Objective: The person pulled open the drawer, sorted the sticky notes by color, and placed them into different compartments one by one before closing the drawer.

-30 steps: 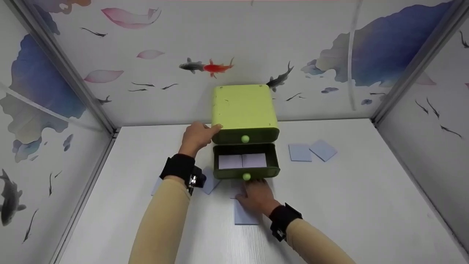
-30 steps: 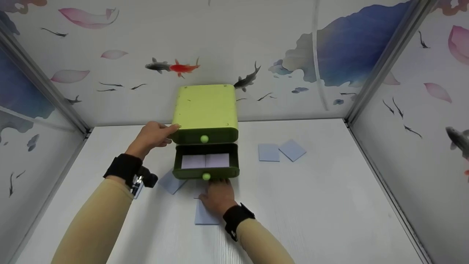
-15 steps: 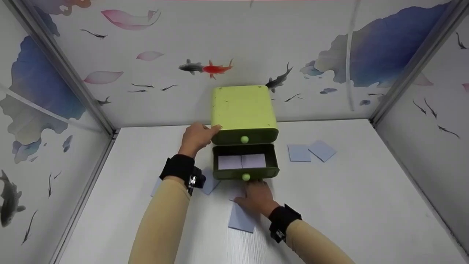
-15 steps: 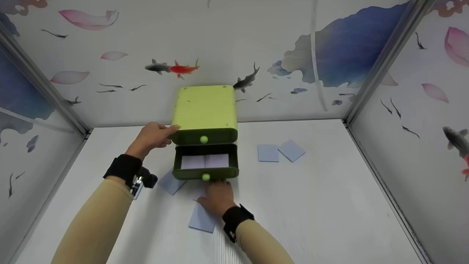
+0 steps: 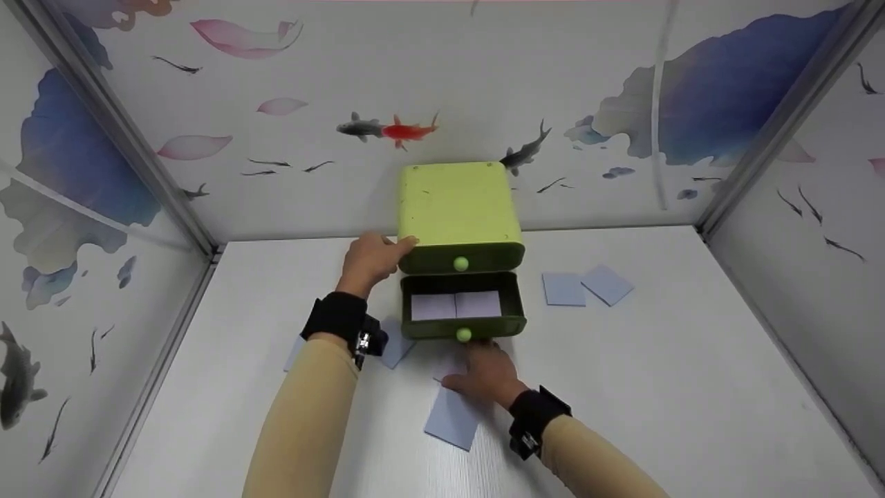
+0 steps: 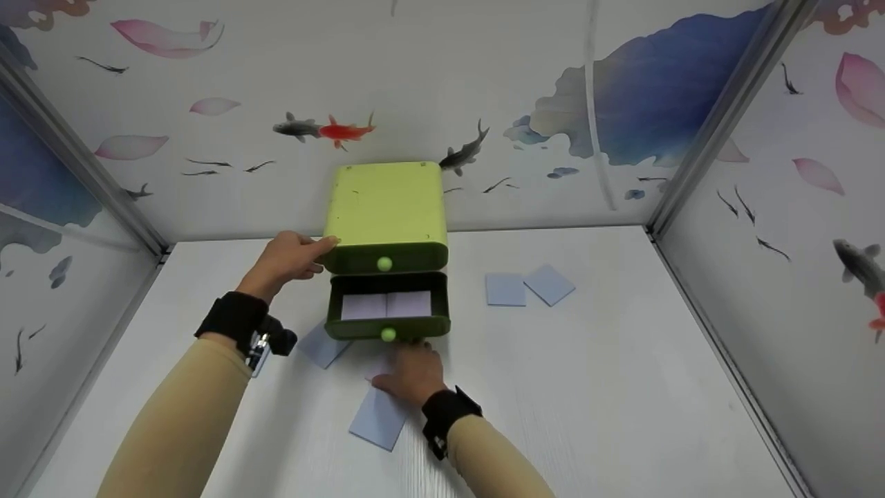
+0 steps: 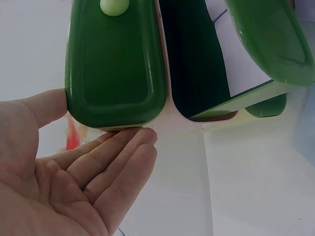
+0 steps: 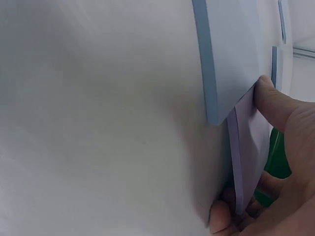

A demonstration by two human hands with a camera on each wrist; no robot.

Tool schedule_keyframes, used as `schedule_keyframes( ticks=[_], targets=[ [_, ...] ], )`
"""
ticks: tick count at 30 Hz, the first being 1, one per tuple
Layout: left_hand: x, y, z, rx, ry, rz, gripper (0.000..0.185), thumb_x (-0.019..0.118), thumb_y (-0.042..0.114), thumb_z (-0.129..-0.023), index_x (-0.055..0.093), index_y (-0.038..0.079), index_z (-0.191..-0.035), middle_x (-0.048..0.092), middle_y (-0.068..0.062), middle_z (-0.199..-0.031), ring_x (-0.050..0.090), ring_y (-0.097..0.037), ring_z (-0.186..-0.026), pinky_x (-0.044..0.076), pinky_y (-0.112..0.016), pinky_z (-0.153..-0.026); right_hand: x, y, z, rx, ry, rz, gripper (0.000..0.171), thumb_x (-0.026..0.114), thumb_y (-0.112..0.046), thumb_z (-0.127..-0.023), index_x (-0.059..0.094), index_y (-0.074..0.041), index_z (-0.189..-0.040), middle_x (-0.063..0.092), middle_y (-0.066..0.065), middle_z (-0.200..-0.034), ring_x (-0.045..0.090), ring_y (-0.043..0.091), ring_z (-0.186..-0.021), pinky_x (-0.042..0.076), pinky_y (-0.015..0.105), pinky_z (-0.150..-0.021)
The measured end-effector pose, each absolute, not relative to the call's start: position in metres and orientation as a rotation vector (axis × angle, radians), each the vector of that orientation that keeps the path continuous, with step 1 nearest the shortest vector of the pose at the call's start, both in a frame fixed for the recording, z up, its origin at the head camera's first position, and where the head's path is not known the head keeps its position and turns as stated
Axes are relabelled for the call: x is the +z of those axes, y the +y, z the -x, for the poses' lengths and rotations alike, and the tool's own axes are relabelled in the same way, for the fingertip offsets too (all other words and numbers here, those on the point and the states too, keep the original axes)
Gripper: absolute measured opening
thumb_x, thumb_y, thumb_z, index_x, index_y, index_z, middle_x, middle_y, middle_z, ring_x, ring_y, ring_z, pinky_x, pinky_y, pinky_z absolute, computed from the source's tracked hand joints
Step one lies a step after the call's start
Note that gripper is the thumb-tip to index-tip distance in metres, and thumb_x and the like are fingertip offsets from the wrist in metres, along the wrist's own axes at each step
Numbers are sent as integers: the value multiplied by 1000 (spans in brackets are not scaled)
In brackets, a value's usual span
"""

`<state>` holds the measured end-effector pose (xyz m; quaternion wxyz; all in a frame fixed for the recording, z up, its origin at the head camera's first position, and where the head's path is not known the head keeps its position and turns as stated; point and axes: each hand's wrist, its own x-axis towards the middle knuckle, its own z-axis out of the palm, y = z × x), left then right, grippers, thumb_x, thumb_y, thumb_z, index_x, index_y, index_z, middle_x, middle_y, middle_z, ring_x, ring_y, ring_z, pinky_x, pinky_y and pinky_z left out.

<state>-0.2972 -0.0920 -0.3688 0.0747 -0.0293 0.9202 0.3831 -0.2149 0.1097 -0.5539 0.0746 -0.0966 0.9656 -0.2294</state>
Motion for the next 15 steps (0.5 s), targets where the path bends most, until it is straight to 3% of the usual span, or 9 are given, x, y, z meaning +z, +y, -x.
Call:
schedule_keyframes(
  ticks=[2,6,13,15],
  targets=[
    [-369,-92,297,1161,2757,87,48,57,51,-92,58,13,-63,66,-6,-71,57,-15,-63,41,-26,-57,-554,110,214,-719,2890,261,75,77,-49,-78,53,-4,-134,65,10,-112,60,23,-93,51,44,-84],
    [-370,-92,298,1186,2733,82,52,57,50,-92,45,18,-53,55,3,-57,52,-13,-57,40,-27,-55,-554,113,215,-800,2887,191,52,76,-41,-81,63,-4,-115,66,7,-97,60,21,-84,51,41,-74],
    [-369,-92,299,1193,2717,83,52,57,49,-93,41,19,-53,52,4,-54,51,-14,-57,39,-27,-56,-555,123,219,-976,2885,115,27,72,-28,-85,69,-8,-103,72,9,-103,66,24,-91,53,44,-76],
    [-369,-92,298,1192,2717,88,52,57,49,-93,42,19,-53,52,3,-55,52,-14,-57,39,-27,-56,-556,126,221,-1007,2882,117,18,72,-26,-86,66,-9,-85,68,3,-85,62,18,-78,49,38,-65]
  ],
)
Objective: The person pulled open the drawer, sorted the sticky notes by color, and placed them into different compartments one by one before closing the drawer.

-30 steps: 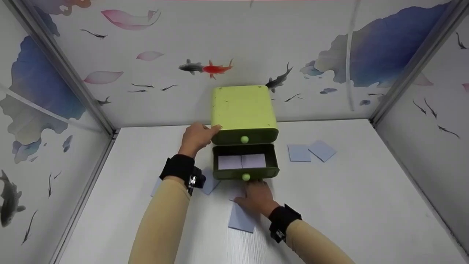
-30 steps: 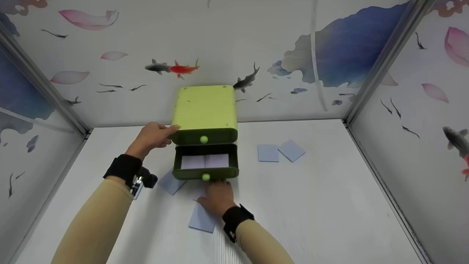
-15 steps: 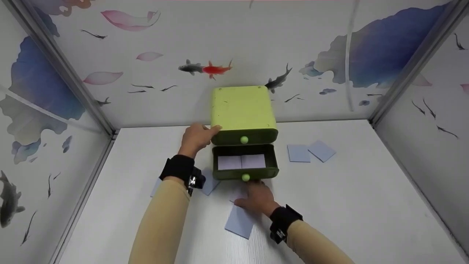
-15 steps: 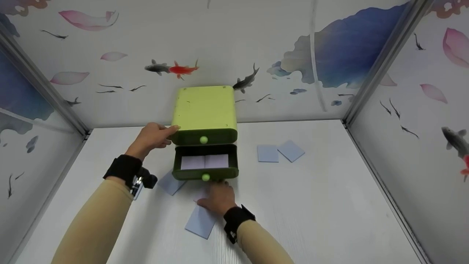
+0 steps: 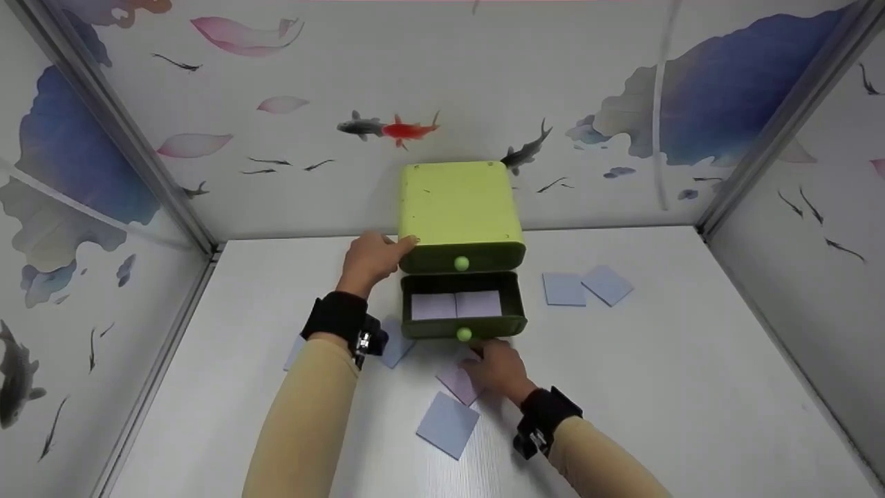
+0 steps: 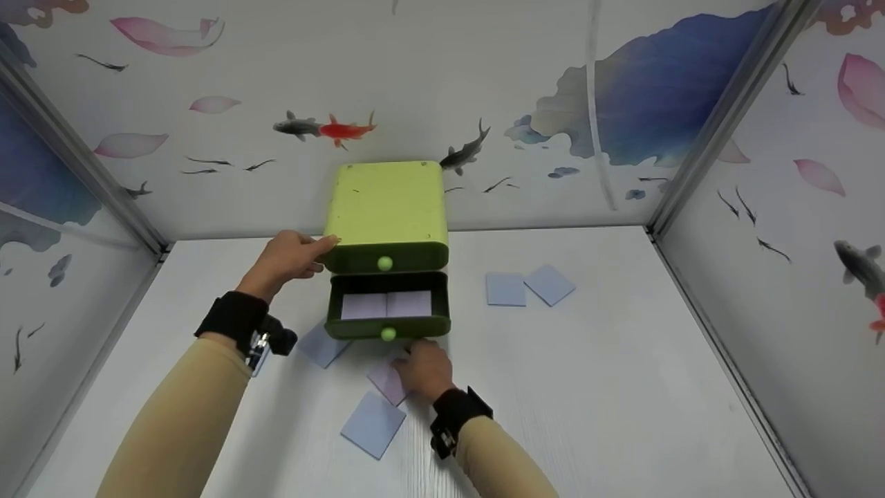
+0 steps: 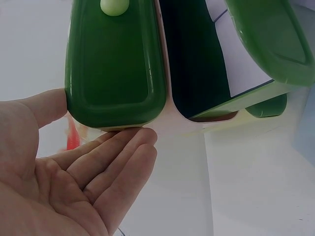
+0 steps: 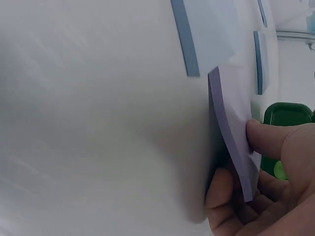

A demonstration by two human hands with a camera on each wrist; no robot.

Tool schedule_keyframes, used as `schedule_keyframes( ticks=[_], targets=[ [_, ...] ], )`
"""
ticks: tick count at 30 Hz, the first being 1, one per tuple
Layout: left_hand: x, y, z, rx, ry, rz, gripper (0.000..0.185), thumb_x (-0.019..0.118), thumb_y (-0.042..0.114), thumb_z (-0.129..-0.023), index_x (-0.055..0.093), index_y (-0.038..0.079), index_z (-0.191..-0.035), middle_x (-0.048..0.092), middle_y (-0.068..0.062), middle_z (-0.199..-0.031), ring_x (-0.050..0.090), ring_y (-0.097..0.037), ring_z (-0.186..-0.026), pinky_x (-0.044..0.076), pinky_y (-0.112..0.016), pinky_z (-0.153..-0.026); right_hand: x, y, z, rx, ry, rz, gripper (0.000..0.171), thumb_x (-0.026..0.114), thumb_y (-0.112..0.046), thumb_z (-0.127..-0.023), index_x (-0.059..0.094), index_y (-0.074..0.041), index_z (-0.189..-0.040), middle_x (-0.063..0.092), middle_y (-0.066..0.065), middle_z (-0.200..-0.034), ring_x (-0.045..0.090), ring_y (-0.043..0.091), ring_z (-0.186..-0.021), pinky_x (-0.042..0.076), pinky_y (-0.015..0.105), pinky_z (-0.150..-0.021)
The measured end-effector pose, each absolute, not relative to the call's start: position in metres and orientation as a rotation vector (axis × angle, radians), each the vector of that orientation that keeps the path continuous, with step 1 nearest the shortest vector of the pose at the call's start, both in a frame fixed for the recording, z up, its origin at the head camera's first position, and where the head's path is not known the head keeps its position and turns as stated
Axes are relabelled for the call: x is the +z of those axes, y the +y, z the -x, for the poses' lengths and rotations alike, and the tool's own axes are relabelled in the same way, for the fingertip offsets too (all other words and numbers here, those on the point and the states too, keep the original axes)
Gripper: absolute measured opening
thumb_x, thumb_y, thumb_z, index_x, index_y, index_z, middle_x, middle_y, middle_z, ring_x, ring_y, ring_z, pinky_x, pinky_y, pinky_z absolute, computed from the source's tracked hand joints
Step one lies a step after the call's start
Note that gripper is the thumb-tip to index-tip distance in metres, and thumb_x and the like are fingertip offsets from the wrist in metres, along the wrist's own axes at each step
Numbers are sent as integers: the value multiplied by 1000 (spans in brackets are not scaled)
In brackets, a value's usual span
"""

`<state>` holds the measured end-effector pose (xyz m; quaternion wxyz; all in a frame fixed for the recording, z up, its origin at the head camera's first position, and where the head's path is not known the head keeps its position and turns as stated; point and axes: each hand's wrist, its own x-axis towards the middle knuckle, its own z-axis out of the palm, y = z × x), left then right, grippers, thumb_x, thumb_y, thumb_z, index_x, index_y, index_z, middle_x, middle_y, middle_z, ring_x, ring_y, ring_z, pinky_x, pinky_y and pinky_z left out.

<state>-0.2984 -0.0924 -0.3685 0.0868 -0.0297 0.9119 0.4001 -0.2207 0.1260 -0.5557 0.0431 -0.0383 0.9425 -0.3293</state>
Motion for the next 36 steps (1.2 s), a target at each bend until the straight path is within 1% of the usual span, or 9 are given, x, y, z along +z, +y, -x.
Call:
schedule_keyframes(
  ticks=[2,5,7,9,12,20,26,32,36],
  targets=[
    [-368,-92,299,1183,2715,91,52,57,49,-93,41,19,-53,52,3,-55,51,-14,-57,39,-27,-56,-556,129,221,-1044,2882,127,27,71,-24,-85,54,-12,-68,55,-4,-67,51,13,-64,39,31,-56],
    [-369,-92,299,1169,2721,90,52,56,50,-93,42,19,-54,53,3,-56,49,-13,-55,39,-27,-55,-555,133,221,-1092,2848,109,38,71,-19,-85,43,-13,-59,34,-6,-59,34,12,-54,24,27,-52],
    [-369,-92,299,1161,2726,84,52,56,50,-93,41,19,-54,53,3,-56,49,-13,-55,38,-27,-55,-553,135,220,-1112,2828,95,28,71,-17,-84,56,-10,-62,45,-6,-59,40,11,-55,30,26,-52],
    [-369,-93,299,1158,2731,75,52,56,50,-93,43,19,-54,53,3,-57,49,-13,-55,38,-26,-55,-551,138,219,-1125,2793,68,15,72,-17,-83,70,-5,-73,60,-2,-66,49,12,-60,40,27,-56],
    [-368,-92,299,1158,2736,74,51,56,50,-93,44,19,-55,54,3,-58,51,-13,-56,39,-26,-55,-549,142,217,-1167,2743,47,18,74,-16,-82,75,-1,-92,72,6,-85,59,14,-73,51,31,-69],
    [-368,-92,298,1149,2748,71,50,57,50,-93,45,18,-55,55,3,-59,53,-14,-58,40,-27,-56,-551,154,214,-1310,2588,-55,24,73,-14,-84,72,4,-101,67,6,-86,57,15,-77,50,31,-72],
    [-368,-91,298,1153,2749,75,49,57,49,-93,45,18,-57,55,2,-59,54,-14,-60,41,-27,-57,-552,164,214,-1307,2564,-134,30,73,-16,-85,69,5,-107,68,10,-97,59,17,-85,52,35,-80],
    [-367,-91,298,1138,2750,69,47,56,50,-93,56,12,-66,62,-3,-68,56,-14,-63,42,-27,-59,-552,177,212,-1324,2524,-176,30,71,-15,-87,69,6,-108,64,8,-91,56,16,-80,48,28,-73],
    [-366,-91,298,1143,2745,65,47,56,50,-93,54,13,-64,62,-3,-68,56,-14,-62,42,-27,-58,-550,185,210,-1334,2510,-198,30,71,-14,-87,69,6,-110,63,7,-88,56,15,-78,46,26,-69]
  ],
)
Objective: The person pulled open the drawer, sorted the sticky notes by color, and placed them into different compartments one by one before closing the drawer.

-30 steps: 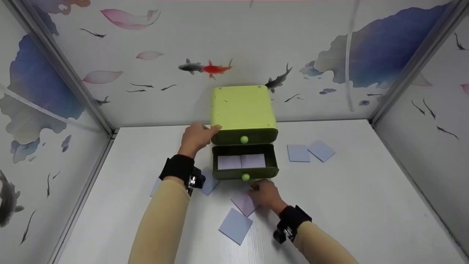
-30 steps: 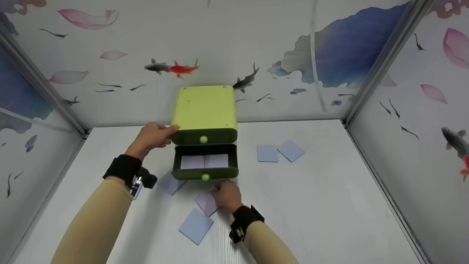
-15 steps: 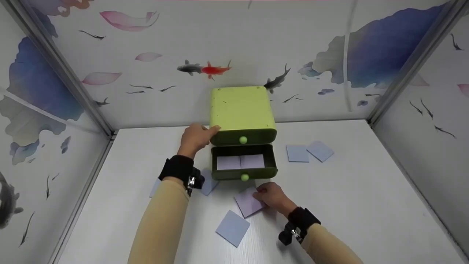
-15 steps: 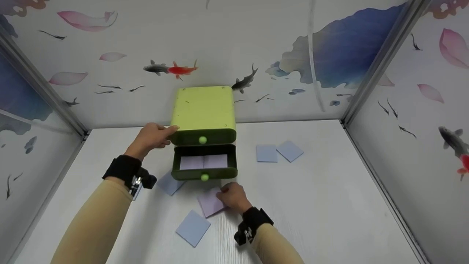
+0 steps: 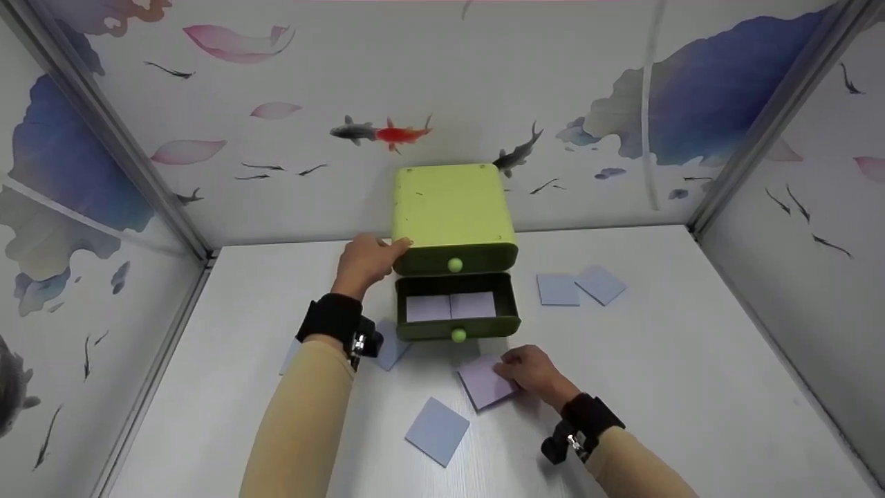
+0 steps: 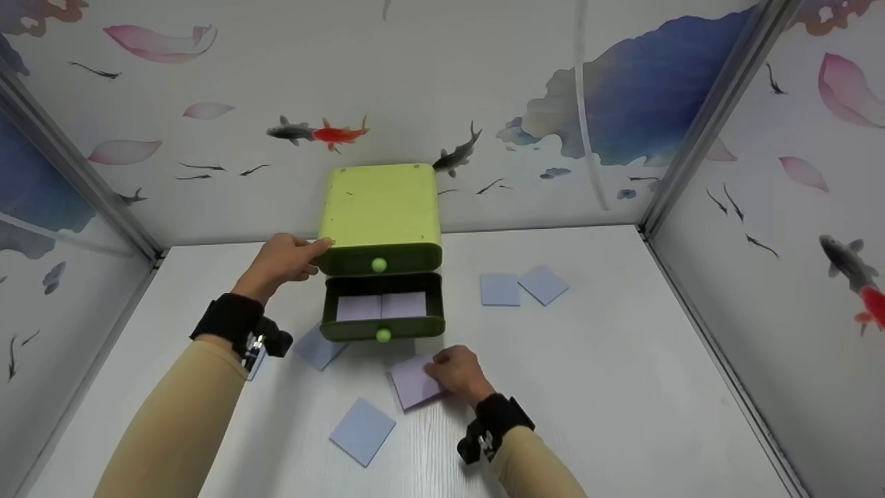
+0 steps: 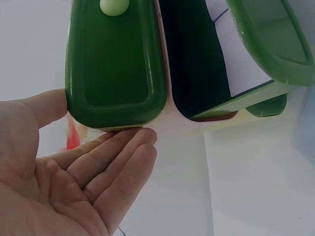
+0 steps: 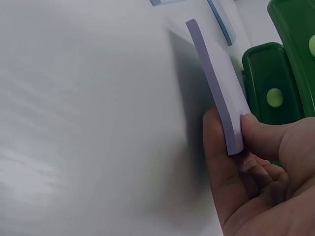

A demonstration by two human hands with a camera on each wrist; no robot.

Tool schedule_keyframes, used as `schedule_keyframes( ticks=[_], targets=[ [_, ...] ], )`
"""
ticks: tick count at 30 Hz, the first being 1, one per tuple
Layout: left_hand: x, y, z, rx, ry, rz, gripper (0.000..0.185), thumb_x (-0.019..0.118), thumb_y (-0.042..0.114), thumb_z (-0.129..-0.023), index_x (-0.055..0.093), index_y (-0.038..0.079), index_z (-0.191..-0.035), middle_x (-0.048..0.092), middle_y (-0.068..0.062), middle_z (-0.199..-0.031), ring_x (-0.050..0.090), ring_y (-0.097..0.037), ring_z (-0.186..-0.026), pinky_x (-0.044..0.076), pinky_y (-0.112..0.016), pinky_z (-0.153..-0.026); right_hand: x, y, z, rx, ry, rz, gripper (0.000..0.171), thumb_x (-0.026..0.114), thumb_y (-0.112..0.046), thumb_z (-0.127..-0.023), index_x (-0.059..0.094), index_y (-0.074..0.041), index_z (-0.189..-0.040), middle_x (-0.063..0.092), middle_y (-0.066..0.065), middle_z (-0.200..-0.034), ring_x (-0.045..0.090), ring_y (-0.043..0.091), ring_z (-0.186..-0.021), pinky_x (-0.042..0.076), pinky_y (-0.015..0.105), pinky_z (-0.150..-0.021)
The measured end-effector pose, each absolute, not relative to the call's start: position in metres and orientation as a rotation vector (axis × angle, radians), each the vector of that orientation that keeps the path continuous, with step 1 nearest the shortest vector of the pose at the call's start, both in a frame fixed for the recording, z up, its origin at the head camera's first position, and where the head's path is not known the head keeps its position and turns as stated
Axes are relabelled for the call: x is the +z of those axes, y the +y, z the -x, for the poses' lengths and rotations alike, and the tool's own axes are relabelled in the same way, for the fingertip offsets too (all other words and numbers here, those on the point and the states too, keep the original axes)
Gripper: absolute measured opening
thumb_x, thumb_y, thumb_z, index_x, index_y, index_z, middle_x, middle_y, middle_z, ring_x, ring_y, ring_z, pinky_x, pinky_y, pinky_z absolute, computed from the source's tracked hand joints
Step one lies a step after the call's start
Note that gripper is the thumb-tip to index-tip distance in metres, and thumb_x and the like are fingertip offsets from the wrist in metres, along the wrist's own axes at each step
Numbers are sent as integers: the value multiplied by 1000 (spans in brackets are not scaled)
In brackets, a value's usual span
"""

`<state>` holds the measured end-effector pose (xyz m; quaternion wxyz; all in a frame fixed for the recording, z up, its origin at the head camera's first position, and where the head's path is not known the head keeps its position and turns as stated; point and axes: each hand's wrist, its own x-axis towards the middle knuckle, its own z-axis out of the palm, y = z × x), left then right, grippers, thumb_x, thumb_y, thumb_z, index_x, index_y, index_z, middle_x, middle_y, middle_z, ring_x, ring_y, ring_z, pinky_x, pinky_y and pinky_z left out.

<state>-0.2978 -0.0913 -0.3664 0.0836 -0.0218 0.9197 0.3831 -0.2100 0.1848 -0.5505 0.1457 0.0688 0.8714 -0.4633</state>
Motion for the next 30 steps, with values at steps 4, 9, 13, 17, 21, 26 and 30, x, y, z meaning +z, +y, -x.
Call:
schedule_keyframes(
  ticks=[4,9,13,17,21,26,30],
  targets=[
    [-367,-92,298,1157,2737,72,48,56,50,-93,53,13,-63,59,0,-64,57,-15,-64,42,-27,-58,-549,193,209,-1345,2483,-231,22,70,-13,-89,70,3,-104,60,4,-81,53,14,-73,43,25,-64],
    [-367,-92,297,1155,2742,73,48,56,50,-94,58,10,-67,58,1,-63,57,-16,-64,42,-27,-58,-546,206,208,-1363,2449,-257,11,68,-13,-90,68,-3,-90,53,0,-68,48,14,-64,37,25,-57],
    [-367,-92,297,1148,2745,65,49,56,51,-93,60,8,-71,59,0,-65,58,-17,-65,42,-26,-58,-544,217,207,-1403,2434,-236,13,66,-12,-91,64,-3,-81,50,0,-63,46,13,-59,35,26,-55],
    [-367,-91,296,1150,2740,71,49,56,52,-93,64,6,-77,64,-4,-72,58,-16,-65,43,-26,-59,-541,228,206,-1415,2442,-216,17,65,-10,-91,61,-3,-76,48,-1,-61,44,12,-57,34,25,-53],
    [-366,-91,295,1149,2739,72,48,56,51,-93,61,8,-71,64,-5,-72,56,-14,-62,42,-27,-58,-535,237,208,-1387,2454,-239,11,65,-11,-91,64,-3,-83,49,-2,-63,46,11,-59,37,25,-53],
    [-365,-91,295,1162,2735,68,47,56,50,-93,54,13,-64,60,-2,-67,57,-16,-64,42,-27,-58,-522,250,211,-1362,2435,-222,13,64,-11,-92,67,2,-95,52,0,-69,49,12,-62,44,25,-56],
    [-365,-91,294,1179,2730,64,48,56,50,-93,51,15,-60,60,-1,-66,59,-19,-67,42,-27,-58,-508,260,215,-1332,2431,-184,16,64,-11,-93,67,3,-100,55,1,-75,53,11,-65,51,26,-58]
  ],
)
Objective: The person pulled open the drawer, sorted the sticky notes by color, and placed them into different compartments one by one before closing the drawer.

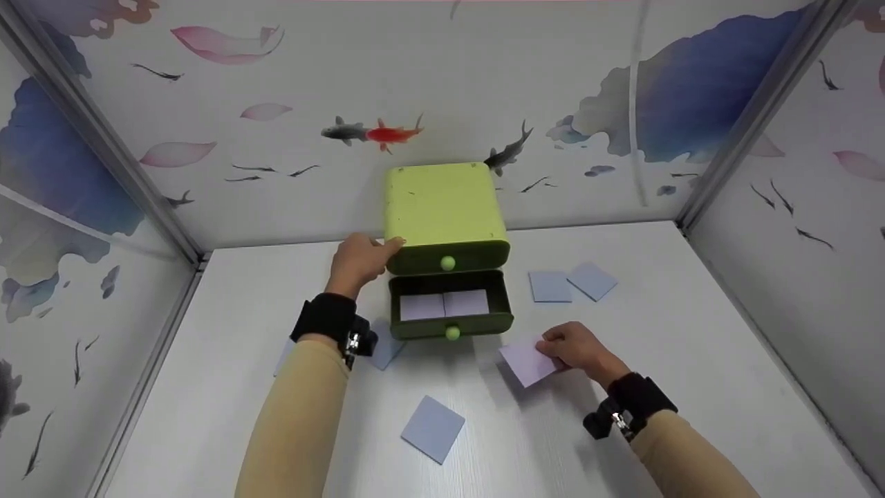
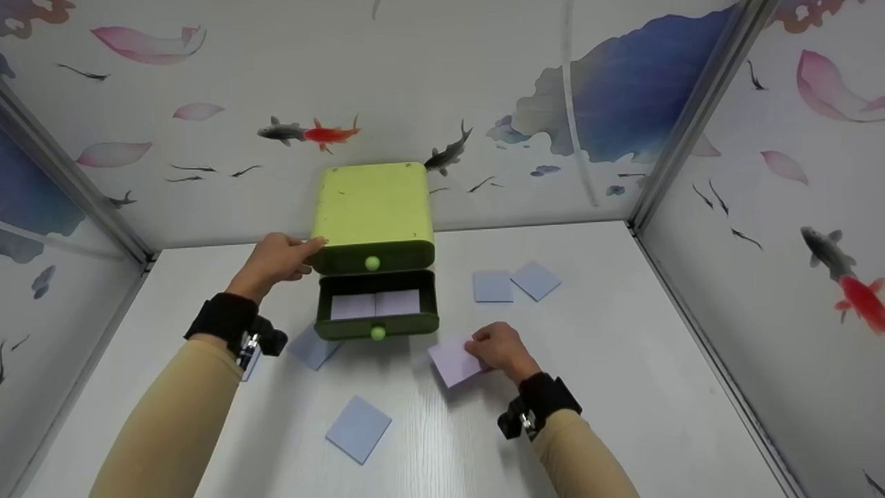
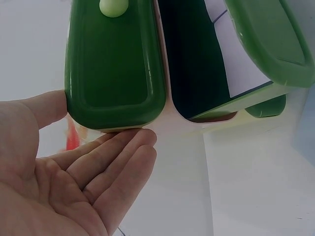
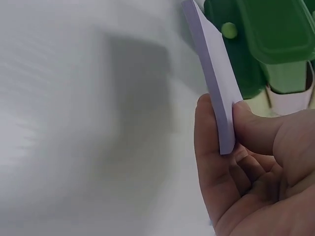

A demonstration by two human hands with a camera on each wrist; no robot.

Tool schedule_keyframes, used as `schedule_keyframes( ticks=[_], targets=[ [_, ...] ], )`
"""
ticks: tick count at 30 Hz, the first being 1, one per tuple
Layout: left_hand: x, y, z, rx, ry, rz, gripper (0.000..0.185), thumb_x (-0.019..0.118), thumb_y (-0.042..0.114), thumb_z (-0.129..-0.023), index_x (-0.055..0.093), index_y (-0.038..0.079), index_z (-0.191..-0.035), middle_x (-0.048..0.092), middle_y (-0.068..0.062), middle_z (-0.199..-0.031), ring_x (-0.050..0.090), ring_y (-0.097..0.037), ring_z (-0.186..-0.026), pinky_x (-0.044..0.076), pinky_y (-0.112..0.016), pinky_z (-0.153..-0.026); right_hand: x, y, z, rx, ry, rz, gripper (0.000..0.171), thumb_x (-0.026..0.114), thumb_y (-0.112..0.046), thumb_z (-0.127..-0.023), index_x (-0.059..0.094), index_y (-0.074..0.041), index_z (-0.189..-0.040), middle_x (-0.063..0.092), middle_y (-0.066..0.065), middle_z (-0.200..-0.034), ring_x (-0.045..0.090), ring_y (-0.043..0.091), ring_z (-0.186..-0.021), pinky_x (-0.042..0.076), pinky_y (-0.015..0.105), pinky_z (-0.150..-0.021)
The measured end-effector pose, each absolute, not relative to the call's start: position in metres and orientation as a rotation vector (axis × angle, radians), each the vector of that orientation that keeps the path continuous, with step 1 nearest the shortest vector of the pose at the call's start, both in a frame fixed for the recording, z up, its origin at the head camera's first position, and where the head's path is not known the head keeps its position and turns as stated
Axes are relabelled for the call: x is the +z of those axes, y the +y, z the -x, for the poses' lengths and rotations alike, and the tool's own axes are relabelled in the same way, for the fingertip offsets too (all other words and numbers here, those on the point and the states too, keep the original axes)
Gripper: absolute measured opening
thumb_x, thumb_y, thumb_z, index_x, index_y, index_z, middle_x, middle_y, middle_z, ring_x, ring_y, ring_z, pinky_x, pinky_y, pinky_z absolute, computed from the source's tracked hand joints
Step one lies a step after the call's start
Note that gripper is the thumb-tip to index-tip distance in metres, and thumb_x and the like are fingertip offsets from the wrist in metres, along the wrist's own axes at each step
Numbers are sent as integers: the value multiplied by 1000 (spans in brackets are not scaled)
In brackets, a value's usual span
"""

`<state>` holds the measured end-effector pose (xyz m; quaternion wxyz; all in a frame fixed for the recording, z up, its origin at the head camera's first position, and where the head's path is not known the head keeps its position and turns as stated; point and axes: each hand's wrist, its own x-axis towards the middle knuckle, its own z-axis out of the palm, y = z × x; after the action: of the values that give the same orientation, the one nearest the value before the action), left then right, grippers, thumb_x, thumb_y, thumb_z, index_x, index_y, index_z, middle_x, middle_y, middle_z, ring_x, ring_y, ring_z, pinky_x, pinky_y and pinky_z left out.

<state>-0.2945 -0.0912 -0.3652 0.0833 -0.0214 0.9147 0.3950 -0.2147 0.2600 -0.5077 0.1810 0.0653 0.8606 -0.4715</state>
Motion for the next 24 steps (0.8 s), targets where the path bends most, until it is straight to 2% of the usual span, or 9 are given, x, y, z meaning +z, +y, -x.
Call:
schedule_keyframes(
  ticks=[5,7,10,16,21,24],
  targets=[
    [-366,-91,296,1192,2732,64,48,57,49,-93,49,16,-58,61,-4,-68,57,-17,-64,41,-27,-57,-484,268,220,-1247,2448,-180,36,63,-14,-94,61,8,-122,63,9,-95,60,13,-73,57,28,-65],
    [-366,-91,296,1194,2731,68,49,57,49,-93,47,17,-57,63,-6,-71,56,-16,-62,41,-27,-57,-474,270,222,-1203,2463,-176,40,63,-16,-95,58,8,-126,63,12,-101,62,14,-75,58,29,-67],
    [-366,-91,295,1194,2729,73,49,57,49,-93,46,18,-57,65,-8,-73,55,-15,-61,41,-27,-57,-462,274,224,-1163,2483,-149,40,62,-16,-95,58,9,-126,64,15,-104,63,15,-75,58,28,-67],
    [-366,-92,295,1164,2747,57,48,56,49,-94,46,17,-58,58,1,-61,58,-16,-64,42,-27,-58,-435,279,230,-1148,2500,-63,41,59,-15,-97,56,12,-127,65,21,-108,64,15,-78,57,29,-68],
    [-366,-92,296,1163,2743,60,46,55,49,-94,48,17,-61,62,-2,-68,61,-19,-70,43,-27,-60,-411,276,239,-1116,2514,-41,38,58,-16,-97,58,11,-124,64,19,-106,64,16,-81,56,27,-69],
    [-367,-91,295,1170,2743,65,46,55,49,-93,47,17,-62,65,-6,-74,59,-17,-68,43,-27,-60,-400,269,245,-1127,2521,-34,37,58,-15,-97,58,11,-123,65,20,-106,65,16,-81,57,28,-70]
  ],
)
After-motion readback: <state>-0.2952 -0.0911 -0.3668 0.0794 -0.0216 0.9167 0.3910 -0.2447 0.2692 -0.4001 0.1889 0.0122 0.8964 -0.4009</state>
